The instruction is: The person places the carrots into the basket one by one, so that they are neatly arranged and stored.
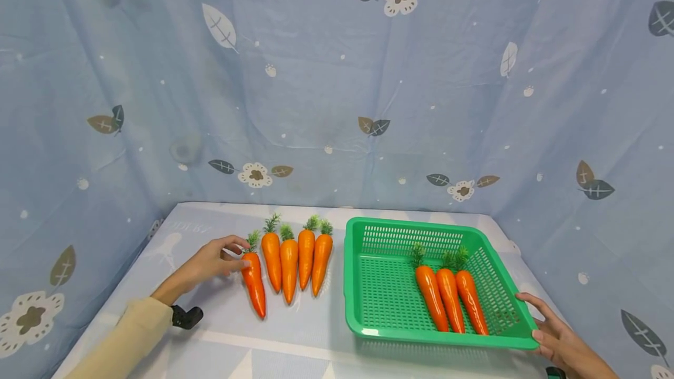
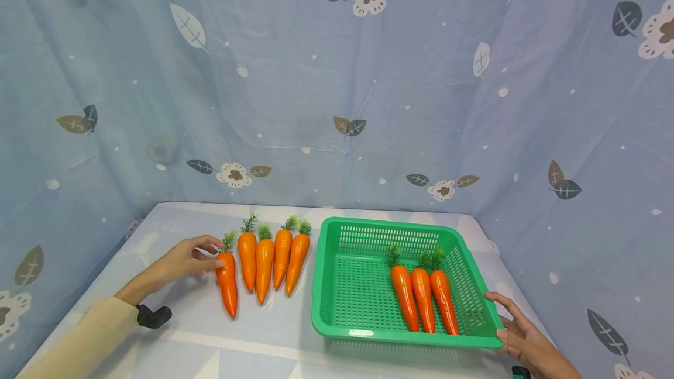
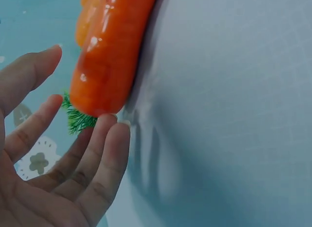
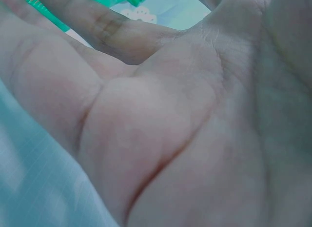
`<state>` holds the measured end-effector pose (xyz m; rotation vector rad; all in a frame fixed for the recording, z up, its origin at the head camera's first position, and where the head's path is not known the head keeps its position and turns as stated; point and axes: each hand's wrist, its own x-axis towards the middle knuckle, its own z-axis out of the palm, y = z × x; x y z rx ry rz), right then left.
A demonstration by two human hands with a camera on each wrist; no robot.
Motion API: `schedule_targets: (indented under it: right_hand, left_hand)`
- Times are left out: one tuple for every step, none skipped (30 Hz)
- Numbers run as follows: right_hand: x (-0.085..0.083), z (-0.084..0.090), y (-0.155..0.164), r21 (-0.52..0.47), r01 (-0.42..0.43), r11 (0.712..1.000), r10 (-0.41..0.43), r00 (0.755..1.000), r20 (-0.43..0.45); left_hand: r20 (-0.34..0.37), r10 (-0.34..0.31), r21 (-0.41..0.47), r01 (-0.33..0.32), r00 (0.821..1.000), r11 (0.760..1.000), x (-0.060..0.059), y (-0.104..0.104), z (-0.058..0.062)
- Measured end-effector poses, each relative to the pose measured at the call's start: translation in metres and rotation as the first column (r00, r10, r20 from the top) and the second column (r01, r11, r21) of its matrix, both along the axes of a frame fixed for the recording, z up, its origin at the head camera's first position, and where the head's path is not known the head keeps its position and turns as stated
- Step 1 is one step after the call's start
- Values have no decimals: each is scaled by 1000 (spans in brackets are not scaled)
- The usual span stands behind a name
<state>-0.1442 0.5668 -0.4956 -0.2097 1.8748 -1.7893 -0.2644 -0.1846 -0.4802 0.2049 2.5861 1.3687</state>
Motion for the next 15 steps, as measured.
schedule_targets:
  right_hand:
    - [0,0,0,3,1,1000,-1,1000,0]
    - [-1,0,-1,6,4,1000,-4,1000,-2]
    - [-1,0,-1,5,6,1000,-6,1000,1]
    - [-1,0,-1,6,9,1000,-9,1000,3]
    - [-1,0,-1,7,10,1000,-10,1000,5]
    - [-2,0,-1,7,9,1000,-10,1000,8]
    - [-2,0,-1,6,13,1000,-13,1000,10]
    - [-2,0,-1,6,16,1000,-16,1000,12]
    - [-2,0,-1,5,16,1000,-16,1000,14]
    - [-2,0,-1,9,20,1000,-20,1000,13]
    - [-2,0,-1,10,20,1000,-20,1000,12]
    - [-2,0,-1,11,21,1000,-22,1000,12]
    - [-2,-1,-1,15,24,1000,-24,1000,9]
    - [-2,-1,-1,18,24,1000,-25,1000,8]
    - [-2,-1,-1,18,25,1000,-25,1000,7]
  left_hand:
    - [5,6,-6,-6,1000,1000,0,1,-1]
    - [13,15,-11,-15,1000,1000,1,1,-2]
    - [20,24,-15,-23,1000,1000,1,2,-2]
    - [24,22,-17,-22,999,1000,0,2,-3]
    - [27,15,-20,-15,1000,1000,0,3,-3]
    - [34,15,-19,-15,999,1000,0,3,-3]
    - [44,20,-18,-19,999,1000,0,4,-3]
    - [52,22,-21,-21,998,1000,-1,4,-3]
    - [53,12,-30,-10,999,999,-1,5,-3]
    - [59,12,-37,-10,998,999,-1,5,-3]
    - [62,14,-48,-11,998,999,-1,6,-4]
    - [69,23,-56,-20,997,998,-2,7,-4]
    - [67,19,-69,-14,998,998,-2,7,-4]
    - [64,14,-81,-9,998,997,-2,8,-4]
    - [63,12,-90,-6,998,996,-2,9,-5]
